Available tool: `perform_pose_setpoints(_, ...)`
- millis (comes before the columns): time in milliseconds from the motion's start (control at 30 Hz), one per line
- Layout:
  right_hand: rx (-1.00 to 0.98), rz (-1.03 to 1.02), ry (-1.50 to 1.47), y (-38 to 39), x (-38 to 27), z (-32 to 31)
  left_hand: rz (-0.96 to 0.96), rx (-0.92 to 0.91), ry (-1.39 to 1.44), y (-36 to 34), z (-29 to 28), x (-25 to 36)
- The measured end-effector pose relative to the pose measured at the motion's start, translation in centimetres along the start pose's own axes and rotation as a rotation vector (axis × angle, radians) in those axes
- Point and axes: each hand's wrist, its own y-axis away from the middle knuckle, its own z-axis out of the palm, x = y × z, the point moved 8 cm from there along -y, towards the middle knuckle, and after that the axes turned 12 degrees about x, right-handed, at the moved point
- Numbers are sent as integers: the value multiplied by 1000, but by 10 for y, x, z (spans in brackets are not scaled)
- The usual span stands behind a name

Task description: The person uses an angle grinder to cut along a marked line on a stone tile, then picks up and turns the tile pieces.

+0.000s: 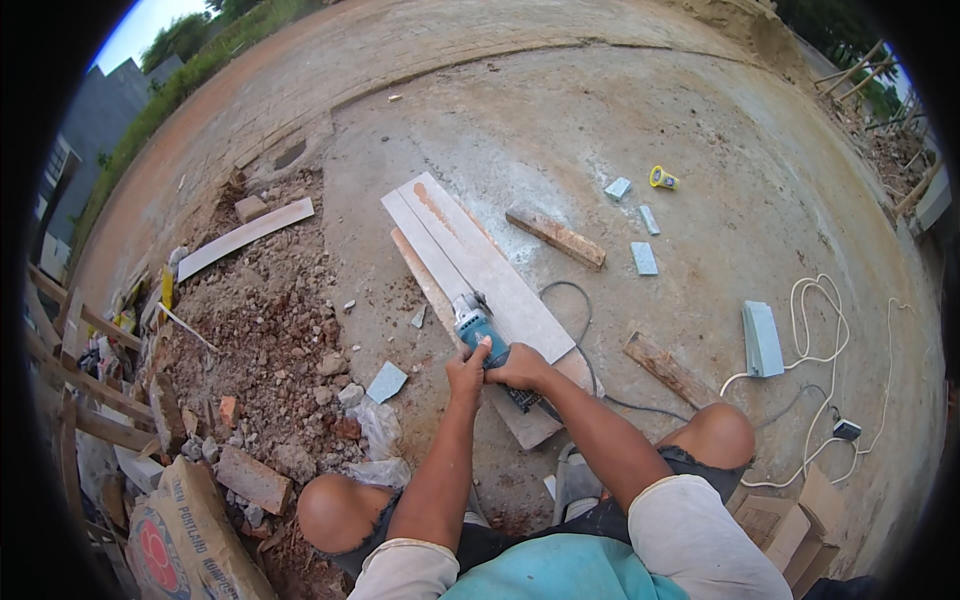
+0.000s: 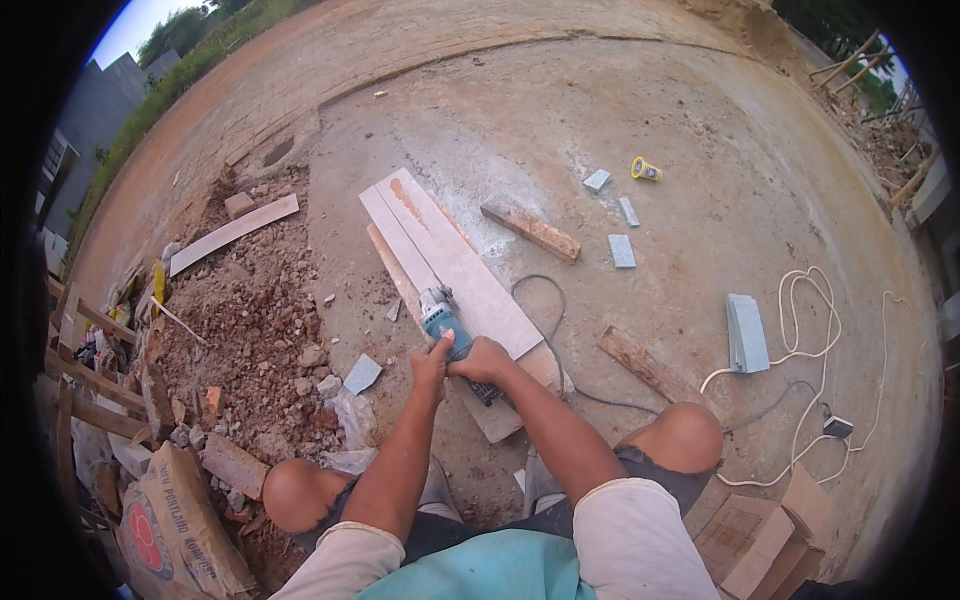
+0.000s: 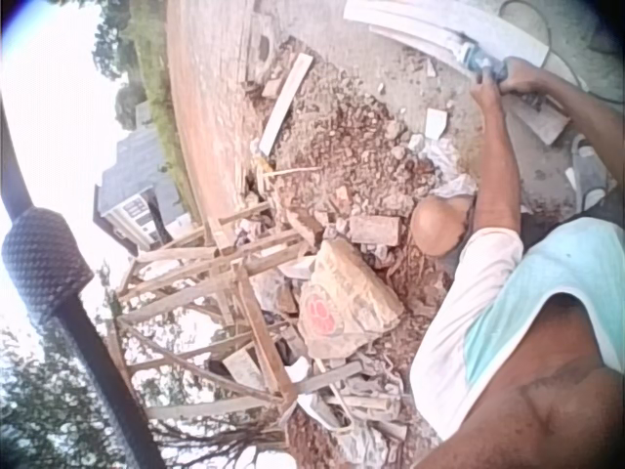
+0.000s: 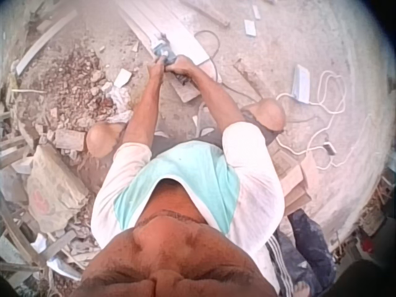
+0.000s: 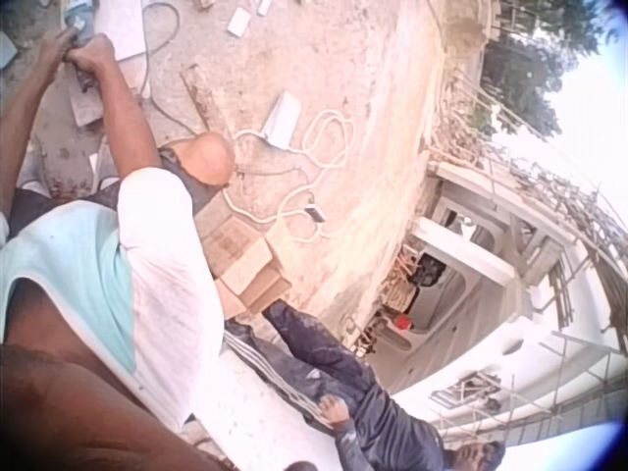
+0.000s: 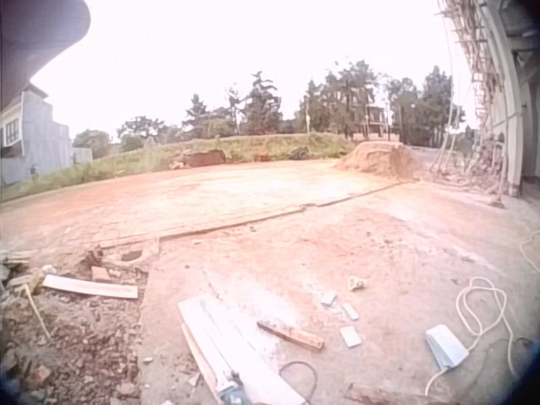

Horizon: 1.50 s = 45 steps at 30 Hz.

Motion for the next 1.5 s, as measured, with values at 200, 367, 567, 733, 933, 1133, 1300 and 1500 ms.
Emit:
perform_pose_setpoints(200, -17, -6, -2, -6, 7, 5, -4, -6, 0, 2, 3, 0)
perform_pose_setpoints(367, -17, -7, -9, -6, 4, 7, -10, 7, -15, -1, -1, -1)
perform_pose_setpoints(567, -10, -6, -11, -2, 5, 4, -17, -18, -2, 1, 2, -2)
perform_pose_setpoints(733, -22, -2, 1, 1, 7, 4, 1, -13, -44, 1, 0, -5)
perform_pose_setpoints(933, -18, -6, 12, 5, 7, 3, 10, -15, -32, 8, 0, -4)
perform_pose_setpoints(1133, -41, -5, -2, 5, 8, 5, 4, -5, -63, 7, -1, -5)
perform_pose_setpoints(1300, -41, 6, -15, 4, 9, 5, -14, 8, -44, 8, -1, -5)
perform_pose_setpoints(1500, -53, 11, -35, 3, 12, 7, -13, -10, -60, 7, 0, -7)
